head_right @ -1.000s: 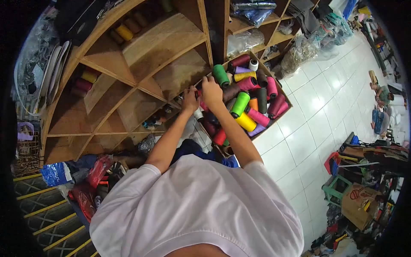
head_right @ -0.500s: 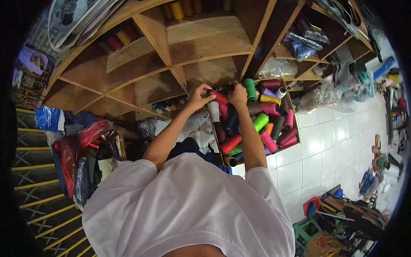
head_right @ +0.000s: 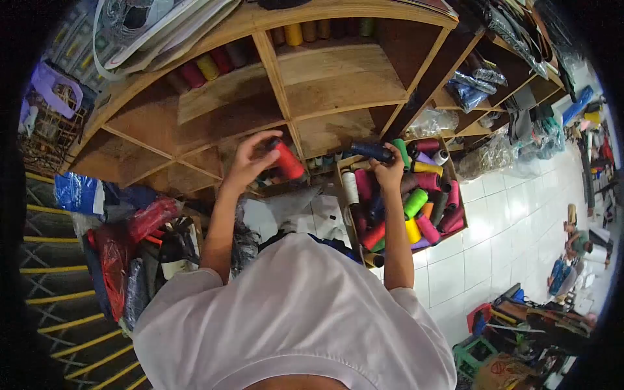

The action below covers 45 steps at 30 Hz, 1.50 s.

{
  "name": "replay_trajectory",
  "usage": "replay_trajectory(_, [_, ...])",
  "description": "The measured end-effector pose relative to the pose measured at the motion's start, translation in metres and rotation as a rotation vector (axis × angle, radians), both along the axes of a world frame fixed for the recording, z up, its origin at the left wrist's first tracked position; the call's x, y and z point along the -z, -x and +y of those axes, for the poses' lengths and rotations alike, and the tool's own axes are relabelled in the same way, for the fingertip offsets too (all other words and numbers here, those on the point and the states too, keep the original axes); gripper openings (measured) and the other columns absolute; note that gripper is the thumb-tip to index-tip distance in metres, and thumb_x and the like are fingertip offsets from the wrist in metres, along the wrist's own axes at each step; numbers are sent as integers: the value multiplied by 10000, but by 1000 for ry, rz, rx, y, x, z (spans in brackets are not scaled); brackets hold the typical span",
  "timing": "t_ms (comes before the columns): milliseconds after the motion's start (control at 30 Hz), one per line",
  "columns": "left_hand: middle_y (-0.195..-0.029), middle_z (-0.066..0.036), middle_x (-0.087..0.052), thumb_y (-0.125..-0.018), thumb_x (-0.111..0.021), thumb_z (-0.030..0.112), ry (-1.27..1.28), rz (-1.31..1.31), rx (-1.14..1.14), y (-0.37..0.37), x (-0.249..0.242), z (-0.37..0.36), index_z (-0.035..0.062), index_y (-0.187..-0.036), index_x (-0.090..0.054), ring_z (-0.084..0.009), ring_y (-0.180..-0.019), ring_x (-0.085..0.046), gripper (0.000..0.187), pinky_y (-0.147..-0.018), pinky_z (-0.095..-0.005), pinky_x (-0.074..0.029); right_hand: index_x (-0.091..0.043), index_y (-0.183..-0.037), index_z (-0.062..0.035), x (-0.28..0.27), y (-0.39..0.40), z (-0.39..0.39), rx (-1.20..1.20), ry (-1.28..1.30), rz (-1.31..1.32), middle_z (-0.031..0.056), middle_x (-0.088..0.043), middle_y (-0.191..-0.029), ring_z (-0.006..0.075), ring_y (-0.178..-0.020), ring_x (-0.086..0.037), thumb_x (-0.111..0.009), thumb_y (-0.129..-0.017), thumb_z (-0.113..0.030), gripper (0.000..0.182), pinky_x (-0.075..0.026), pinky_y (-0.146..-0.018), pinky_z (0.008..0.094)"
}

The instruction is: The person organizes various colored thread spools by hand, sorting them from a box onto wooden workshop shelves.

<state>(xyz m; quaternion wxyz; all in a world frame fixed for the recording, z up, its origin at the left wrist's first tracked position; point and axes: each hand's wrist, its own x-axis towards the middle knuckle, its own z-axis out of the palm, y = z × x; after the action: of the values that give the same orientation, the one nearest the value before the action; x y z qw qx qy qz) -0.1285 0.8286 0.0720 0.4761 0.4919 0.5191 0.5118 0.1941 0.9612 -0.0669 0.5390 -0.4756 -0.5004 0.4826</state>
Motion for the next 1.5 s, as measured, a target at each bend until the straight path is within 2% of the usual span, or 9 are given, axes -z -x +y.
replay_trajectory(133, [-1138,-30,-610,-881,-728,148,-259,192,-154,57,-43,8,24,-1263,-588,-97,-900,-605,425,-807,-245,-503,-551,-1171,-24,-10,41,-53,-312,-82,-358,63,-642,-1001,148,-878,-639,-812,-689,20,550,-539,-737,272])
replay_trajectory(267, [-1053,-66,-652,-890,-717,152,-325,220,-352,108,-38,60,-14,-1247,-581,-138,-883,-629,416,-778,-270,-521,-592,-1213,-15,-76,149,-100,-665,-32,-140,127,-624,-1038,198,-938,-616,-826,-759,-170,534,-488,-862,327])
replay_trajectory(400, [-943,-111,-681,-885,-722,174,-306,630,-539,129,-32,116,-46,-1215,-586,-169,-842,-647,419,-722,-302,-532,-575,-1213,31,-94,239,-77,-303,-534,-520,219,-526,-1111,303,-1005,-581,-769,-811,-374,603,-523,-797,425])
replay_trajectory(533, [-847,-128,-670,-840,-768,195,-519,481,-429,138,-23,143,-91,-968,-659,-172,-795,-614,332,-733,-338,-513,-597,-1156,23,-117,294,-42,-187,-405,-426,252,-547,-1088,389,-983,-598,-755,-804,-415,584,-523,-787,484])
replay_trajectory(633, [-862,-98,-653,-824,-765,113,-451,546,-467,157,22,164,-56,-990,-637,-174,-793,-609,269,-721,-317,-515,-571,-1113,-9,-118,321,-22,92,-266,-639,246,-608,-1030,432,-890,-647,-725,-822,-373,490,-532,-742,502])
replay_trajectory(900, [-875,-49,-592,-732,-764,-70,-556,370,-349,179,66,182,-60,-1035,-575,-155,-760,-575,357,-702,-223,-509,-584,-1128,-64,-100,342,-3,293,-250,-771,167,-652,-1002,376,-851,-666,-722,-814,-361,454,-546,-700,468])
replay_trajectory(1067, [-840,-86,-649,-747,-694,-29,-388,235,-271,175,58,205,-54,-959,-627,-143,-779,-626,224,-673,-272,-529,-593,-1128,-51,-83,342,-4,324,-323,-827,156,-649,-981,344,-842,-671,-712,-820,-353,448,-547,-688,438])
replay_trajectory(1133, [-810,-111,-692,-719,-704,33,-287,713,-555,166,51,209,-40,-839,-669,-131,-759,-653,145,-691,-323,-554,-589,-1143,-46,-84,342,-5,334,-361,-820,151,-644,-973,346,-829,-670,-718,-813,-342,462,-545,-682,436])
replay_trajectory(1500, [-851,-163,-728,-722,-673,-1,-331,654,-565,163,58,221,-68,-838,-692,-235,-788,-720,135,-686,-344,-566,-565,-1102,-7,-94,337,-11,272,-318,-782,187,-644,-947,364,-832,-667,-736,-766,-332,497,-544,-685,455])
